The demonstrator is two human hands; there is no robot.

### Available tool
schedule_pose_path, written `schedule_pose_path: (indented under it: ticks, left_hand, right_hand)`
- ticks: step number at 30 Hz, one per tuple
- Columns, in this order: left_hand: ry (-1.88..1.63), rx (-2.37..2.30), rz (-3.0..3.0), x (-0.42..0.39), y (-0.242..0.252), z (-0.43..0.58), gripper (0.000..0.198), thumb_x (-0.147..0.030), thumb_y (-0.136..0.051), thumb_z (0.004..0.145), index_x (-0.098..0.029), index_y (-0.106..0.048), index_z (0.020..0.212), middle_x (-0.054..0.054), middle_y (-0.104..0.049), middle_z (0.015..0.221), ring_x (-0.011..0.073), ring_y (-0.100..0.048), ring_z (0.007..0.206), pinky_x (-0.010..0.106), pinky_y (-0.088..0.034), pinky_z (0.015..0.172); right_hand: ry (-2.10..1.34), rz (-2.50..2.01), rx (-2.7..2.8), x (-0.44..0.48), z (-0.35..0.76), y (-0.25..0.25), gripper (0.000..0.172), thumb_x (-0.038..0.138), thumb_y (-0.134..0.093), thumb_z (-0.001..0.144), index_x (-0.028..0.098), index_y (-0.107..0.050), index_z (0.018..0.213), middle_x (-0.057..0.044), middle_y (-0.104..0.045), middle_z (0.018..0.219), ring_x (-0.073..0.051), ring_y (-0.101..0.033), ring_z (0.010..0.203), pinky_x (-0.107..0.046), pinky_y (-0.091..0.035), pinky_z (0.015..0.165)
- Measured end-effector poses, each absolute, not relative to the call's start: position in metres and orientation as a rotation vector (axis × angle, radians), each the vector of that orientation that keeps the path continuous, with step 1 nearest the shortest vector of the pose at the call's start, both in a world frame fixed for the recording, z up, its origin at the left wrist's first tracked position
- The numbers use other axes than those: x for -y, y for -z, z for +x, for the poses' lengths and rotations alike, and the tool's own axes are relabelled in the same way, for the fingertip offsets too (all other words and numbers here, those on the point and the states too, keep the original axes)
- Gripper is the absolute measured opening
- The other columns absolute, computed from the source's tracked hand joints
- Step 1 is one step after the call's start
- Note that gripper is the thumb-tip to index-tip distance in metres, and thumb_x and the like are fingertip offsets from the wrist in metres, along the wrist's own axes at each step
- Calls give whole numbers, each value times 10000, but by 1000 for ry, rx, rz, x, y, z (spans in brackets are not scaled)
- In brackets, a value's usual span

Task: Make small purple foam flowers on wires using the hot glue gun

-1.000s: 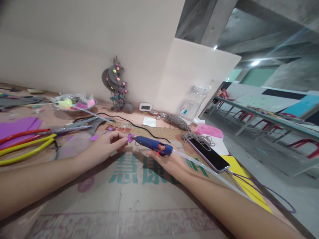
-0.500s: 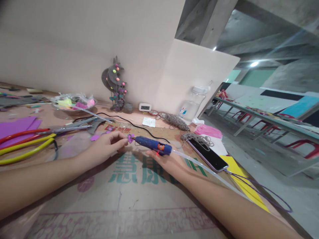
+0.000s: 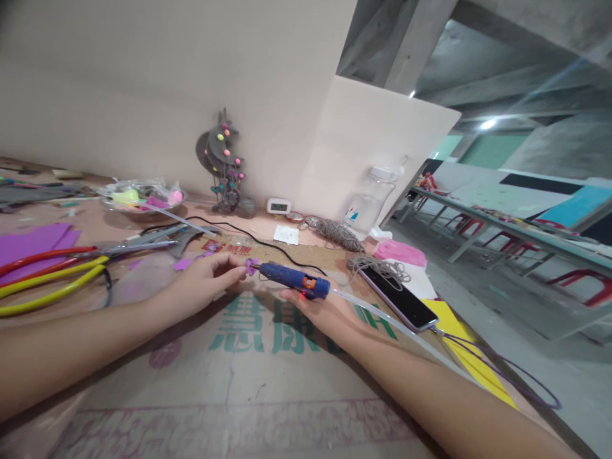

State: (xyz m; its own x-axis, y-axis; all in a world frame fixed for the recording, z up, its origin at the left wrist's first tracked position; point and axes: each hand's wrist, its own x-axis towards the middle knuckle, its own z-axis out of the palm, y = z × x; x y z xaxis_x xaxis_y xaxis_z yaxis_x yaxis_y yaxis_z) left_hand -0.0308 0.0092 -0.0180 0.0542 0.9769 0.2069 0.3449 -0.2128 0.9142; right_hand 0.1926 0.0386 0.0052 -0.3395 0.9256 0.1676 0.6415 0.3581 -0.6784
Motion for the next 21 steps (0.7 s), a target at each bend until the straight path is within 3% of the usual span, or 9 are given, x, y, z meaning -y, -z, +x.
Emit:
schedule_pose_path:
  ticks: [21]
  left_hand:
    - [-1160, -1353, 1641, -11, 20, -31, 202, -366, -512, 817, -175, -576, 797, 8, -595, 759, 158, -550, 718, 260, -414, 653]
  right_hand:
    - [-704, -1331, 2075, -36, 193, -9, 198, 385, -641, 713, 224, -667, 826, -18, -707, 804, -214, -661, 761, -264, -525, 670]
